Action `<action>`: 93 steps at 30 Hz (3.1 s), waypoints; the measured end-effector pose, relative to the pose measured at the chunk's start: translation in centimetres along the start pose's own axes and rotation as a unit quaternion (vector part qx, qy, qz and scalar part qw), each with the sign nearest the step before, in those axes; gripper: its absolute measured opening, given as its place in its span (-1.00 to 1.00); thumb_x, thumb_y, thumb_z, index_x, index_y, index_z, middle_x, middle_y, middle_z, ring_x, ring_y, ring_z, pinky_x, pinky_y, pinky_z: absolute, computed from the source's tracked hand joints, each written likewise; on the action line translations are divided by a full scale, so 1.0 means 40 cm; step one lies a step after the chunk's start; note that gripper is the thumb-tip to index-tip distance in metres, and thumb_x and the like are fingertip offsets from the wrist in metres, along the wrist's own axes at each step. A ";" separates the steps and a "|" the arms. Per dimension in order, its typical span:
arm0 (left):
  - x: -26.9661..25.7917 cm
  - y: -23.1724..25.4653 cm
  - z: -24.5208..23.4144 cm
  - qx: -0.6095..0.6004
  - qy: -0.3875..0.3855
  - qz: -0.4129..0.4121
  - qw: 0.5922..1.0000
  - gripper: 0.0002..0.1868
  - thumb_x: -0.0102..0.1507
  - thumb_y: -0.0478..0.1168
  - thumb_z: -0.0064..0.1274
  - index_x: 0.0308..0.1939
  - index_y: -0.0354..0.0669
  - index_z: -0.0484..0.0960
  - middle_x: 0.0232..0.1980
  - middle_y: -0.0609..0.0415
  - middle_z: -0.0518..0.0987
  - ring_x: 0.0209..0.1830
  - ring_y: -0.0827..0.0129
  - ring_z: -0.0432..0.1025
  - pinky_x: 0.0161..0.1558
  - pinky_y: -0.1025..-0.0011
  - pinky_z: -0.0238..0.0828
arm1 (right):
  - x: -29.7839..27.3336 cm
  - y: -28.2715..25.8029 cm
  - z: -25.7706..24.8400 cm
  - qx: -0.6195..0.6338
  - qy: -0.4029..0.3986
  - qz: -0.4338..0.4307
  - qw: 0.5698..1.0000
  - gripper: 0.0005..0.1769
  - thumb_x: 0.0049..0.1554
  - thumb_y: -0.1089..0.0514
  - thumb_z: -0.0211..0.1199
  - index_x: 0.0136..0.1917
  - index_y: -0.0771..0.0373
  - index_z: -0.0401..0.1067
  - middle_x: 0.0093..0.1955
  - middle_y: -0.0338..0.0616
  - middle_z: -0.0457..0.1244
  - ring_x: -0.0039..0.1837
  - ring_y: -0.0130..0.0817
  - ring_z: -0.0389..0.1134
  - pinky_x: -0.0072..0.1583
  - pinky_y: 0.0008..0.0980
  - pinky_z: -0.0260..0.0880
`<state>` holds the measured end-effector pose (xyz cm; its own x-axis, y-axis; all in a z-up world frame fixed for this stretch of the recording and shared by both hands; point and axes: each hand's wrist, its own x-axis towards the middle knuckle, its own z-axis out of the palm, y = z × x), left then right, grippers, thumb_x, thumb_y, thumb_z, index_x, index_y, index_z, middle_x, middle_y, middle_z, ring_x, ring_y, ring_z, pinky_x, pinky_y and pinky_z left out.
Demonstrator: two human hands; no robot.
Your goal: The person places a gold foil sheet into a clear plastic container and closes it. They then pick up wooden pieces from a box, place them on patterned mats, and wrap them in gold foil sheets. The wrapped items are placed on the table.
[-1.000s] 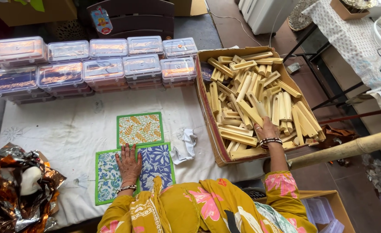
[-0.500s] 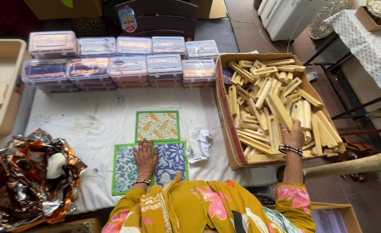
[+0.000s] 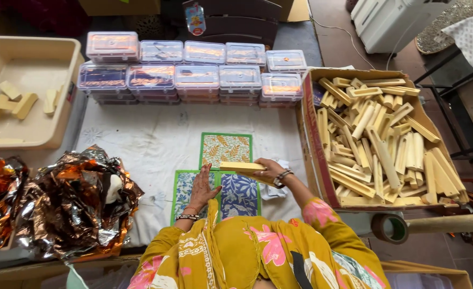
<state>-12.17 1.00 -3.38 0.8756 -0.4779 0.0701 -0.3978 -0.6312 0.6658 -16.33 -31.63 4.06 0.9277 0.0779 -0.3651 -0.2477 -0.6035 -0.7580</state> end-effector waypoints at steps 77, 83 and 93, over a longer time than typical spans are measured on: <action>0.162 0.013 -0.074 0.078 -0.138 0.124 0.979 -0.63 0.28 0.05 0.10 -0.01 -0.11 0.51 -0.10 0.00 0.59 -0.02 0.14 0.44 0.04 0.15 0.30 | -0.155 0.049 0.327 -0.298 0.249 0.109 0.915 -0.25 0.08 -0.06 0.35 0.49 -0.03 0.18 0.55 -0.14 0.02 0.52 0.01 0.07 0.45 -0.11 0.15; 0.151 -0.051 -0.047 -0.102 -0.261 -0.042 0.959 -0.57 0.35 0.15 0.00 -0.04 -0.16 0.52 -0.31 -0.09 0.67 -0.33 0.19 0.58 -0.23 0.25 0.49 | -0.142 0.048 0.330 -0.299 0.304 0.120 0.897 -0.45 0.07 0.12 0.33 0.33 -0.11 0.35 0.37 -0.25 0.20 0.41 -0.11 0.23 0.35 -0.15 0.32; 0.125 -0.106 0.040 -0.390 -0.349 -0.181 0.833 -0.60 0.41 0.12 -0.06 -0.33 -0.08 0.53 -0.45 0.12 0.57 -0.55 0.50 0.44 -0.41 0.50 0.46 | -0.022 -0.075 0.277 -0.244 0.405 0.005 0.881 -0.46 0.08 0.17 0.29 0.35 0.11 0.35 0.19 -0.02 0.29 0.16 0.01 0.33 0.12 -0.06 0.41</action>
<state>-6.53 0.32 -7.03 0.4183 -0.7530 -0.5079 0.3951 -0.3527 0.8482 -19.50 -21.08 0.67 0.8704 -0.4025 0.2835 -0.2913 -0.8853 -0.3625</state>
